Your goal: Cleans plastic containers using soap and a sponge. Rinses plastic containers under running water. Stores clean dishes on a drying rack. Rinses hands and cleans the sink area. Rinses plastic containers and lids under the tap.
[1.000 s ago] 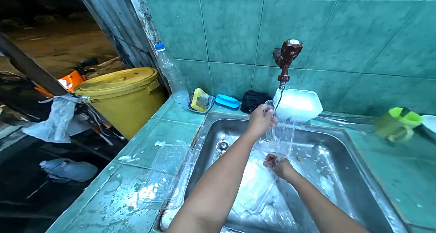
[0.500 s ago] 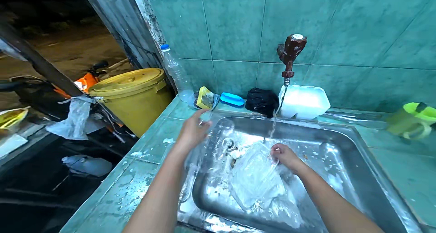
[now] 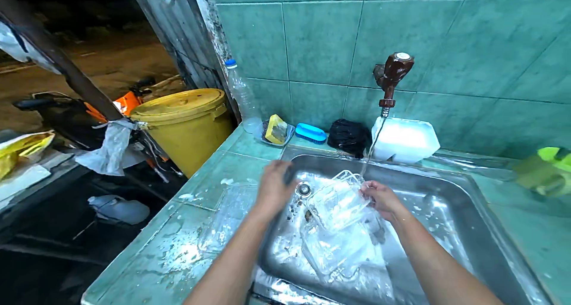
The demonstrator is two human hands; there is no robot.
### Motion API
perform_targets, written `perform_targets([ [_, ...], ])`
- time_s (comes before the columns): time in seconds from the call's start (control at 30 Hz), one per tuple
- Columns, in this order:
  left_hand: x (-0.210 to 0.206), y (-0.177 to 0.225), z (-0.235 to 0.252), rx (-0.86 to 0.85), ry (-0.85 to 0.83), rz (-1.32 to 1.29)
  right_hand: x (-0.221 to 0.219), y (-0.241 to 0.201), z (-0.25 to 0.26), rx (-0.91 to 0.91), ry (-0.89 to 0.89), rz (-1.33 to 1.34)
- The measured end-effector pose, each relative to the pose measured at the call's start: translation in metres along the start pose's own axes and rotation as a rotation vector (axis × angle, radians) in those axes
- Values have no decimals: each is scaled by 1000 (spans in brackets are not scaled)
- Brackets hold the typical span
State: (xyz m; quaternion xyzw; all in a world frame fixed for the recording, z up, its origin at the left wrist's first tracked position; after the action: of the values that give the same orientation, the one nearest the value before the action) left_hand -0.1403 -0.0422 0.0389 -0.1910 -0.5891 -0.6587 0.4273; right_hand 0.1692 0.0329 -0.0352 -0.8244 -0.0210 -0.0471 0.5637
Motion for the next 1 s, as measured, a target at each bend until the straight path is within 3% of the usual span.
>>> perform_targets([
  [0.1, -68, 45, 2, -40, -324, -156, 4, -10, -9, 16, -19, 54],
  [0.2, -97, 74, 12, -61, -380, -182, 20, -14, -12, 14, 31, 90],
  [0.33, -101, 110, 15, -236, -282, -157, 49, -8, -10, -19, 74, 188],
  [0.47, -85, 122, 15, -303, -168, -229, 66, 6, -6, -91, 144, 142],
  [0.53, -75, 123, 15, -495, 14, -189, 71, 20, -2, -119, 153, 39],
  [0.6, -77, 116, 14, -814, 276, -121, 72, 30, -1, -140, 165, -58],
  [0.67, -86, 102, 17, -1016, 405, -38, 69, 32, -2, -115, 169, -156],
  [0.8, -99, 83, 26, -1056, 473, 21, 61, 22, -5, -50, 121, -145],
  [1.0, -119, 99, 18, -1018, 511, -127, 72, 22, -7, 213, -87, -255],
])
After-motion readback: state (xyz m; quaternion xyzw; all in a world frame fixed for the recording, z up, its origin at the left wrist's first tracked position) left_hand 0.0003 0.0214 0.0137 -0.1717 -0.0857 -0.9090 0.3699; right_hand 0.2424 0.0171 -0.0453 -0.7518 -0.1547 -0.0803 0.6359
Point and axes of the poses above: each hand's wrist, its own z-axis towards the middle knuckle, its own x-axis out of the back of the hand, y = z × x, the point moved 3 cm from there along z, towards the middle knuckle, and after that the axes turned 9 degrees about y, right-handed, at the moved point
